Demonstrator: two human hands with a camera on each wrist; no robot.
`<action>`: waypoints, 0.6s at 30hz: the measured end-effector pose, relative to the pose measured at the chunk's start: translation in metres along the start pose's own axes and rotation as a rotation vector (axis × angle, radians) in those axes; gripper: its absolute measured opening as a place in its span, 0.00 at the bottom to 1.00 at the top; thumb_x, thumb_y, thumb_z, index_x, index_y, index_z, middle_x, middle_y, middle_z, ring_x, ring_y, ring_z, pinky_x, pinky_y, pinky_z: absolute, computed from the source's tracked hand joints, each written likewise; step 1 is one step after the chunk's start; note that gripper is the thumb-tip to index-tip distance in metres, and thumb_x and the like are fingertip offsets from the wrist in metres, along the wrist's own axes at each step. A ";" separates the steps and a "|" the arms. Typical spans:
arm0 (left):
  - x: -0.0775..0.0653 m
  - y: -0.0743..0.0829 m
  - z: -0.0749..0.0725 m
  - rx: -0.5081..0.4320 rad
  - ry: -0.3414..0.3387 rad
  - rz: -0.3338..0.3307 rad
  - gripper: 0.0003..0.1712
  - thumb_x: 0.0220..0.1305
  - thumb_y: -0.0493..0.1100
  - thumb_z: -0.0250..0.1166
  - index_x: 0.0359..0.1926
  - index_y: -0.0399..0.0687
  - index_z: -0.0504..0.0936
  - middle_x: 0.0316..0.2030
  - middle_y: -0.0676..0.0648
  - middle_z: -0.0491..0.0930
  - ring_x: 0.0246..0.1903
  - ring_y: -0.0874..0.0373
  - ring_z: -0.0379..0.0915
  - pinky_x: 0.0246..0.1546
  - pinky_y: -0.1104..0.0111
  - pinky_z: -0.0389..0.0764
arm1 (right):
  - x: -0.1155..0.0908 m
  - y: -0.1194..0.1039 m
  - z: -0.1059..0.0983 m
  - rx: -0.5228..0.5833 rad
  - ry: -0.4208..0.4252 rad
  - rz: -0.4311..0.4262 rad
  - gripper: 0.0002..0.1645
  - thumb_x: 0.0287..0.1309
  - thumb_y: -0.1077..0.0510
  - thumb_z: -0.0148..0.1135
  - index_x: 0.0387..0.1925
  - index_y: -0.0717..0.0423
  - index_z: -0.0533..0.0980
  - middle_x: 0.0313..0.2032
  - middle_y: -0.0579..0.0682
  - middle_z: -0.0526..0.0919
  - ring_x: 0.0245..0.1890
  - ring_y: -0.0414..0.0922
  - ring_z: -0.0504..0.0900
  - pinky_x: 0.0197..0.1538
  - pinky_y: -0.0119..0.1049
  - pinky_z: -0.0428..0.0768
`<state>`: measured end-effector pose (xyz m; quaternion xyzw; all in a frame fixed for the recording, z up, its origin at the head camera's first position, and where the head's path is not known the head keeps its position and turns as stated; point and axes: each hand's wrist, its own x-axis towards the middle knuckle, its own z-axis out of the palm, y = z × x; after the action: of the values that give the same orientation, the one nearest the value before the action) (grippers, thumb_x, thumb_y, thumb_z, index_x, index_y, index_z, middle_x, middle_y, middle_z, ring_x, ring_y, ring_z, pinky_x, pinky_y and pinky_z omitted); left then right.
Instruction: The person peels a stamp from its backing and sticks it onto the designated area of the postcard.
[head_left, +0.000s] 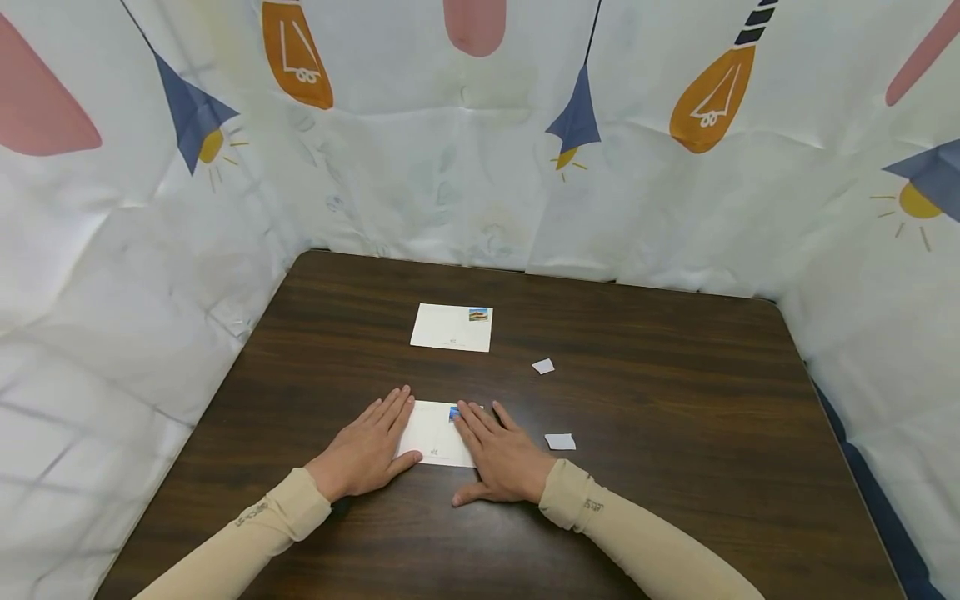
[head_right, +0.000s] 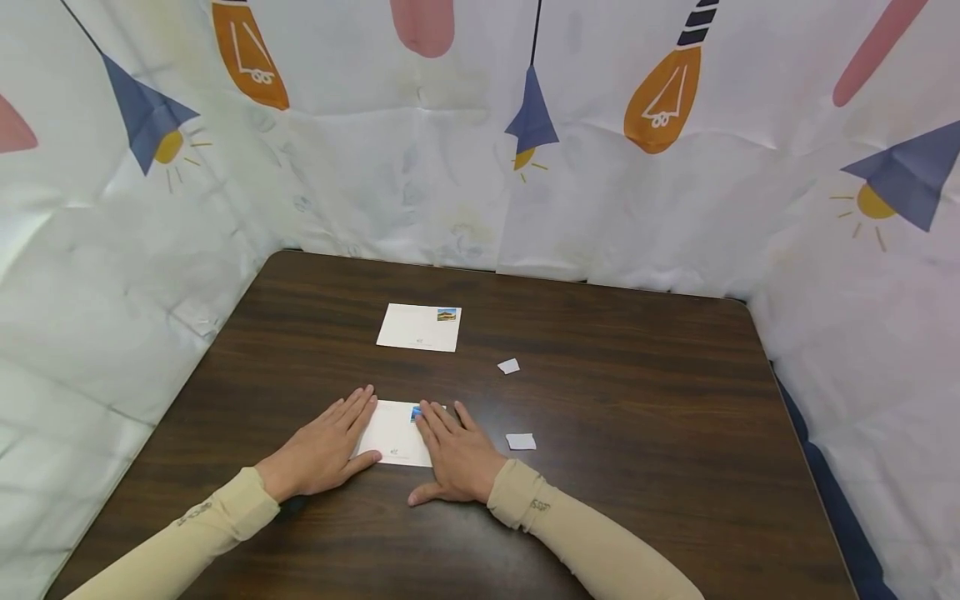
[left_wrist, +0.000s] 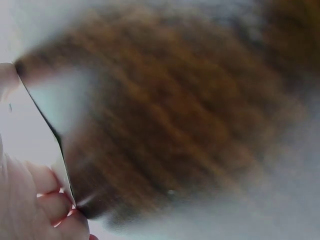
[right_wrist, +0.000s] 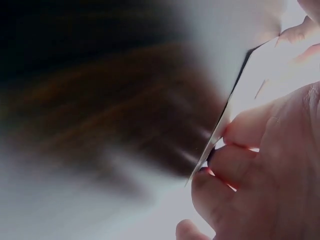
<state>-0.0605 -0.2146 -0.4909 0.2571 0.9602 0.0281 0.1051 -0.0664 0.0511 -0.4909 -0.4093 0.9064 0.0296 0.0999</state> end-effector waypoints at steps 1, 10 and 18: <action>0.000 0.000 0.000 0.002 0.001 -0.002 0.49 0.75 0.65 0.56 0.78 0.31 0.58 0.80 0.33 0.56 0.80 0.39 0.55 0.78 0.46 0.65 | -0.002 0.001 0.000 0.001 0.002 -0.002 0.68 0.59 0.15 0.49 0.82 0.57 0.51 0.83 0.56 0.49 0.84 0.50 0.53 0.83 0.53 0.58; -0.001 0.000 -0.001 -0.008 -0.001 -0.020 0.50 0.73 0.65 0.57 0.78 0.32 0.58 0.80 0.34 0.56 0.80 0.39 0.55 0.78 0.46 0.64 | -0.012 0.006 0.000 -0.002 -0.001 -0.002 0.67 0.59 0.15 0.49 0.81 0.58 0.52 0.83 0.57 0.51 0.84 0.50 0.54 0.83 0.50 0.60; -0.002 0.000 0.000 -0.015 -0.011 -0.022 0.51 0.73 0.66 0.57 0.79 0.32 0.57 0.80 0.34 0.55 0.80 0.39 0.54 0.78 0.46 0.64 | -0.015 0.007 0.003 0.031 -0.012 0.011 0.67 0.59 0.16 0.51 0.81 0.58 0.53 0.83 0.56 0.52 0.84 0.49 0.54 0.84 0.51 0.58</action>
<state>-0.0591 -0.2155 -0.4904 0.2461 0.9621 0.0328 0.1126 -0.0612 0.0674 -0.4907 -0.4024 0.9085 0.0185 0.1114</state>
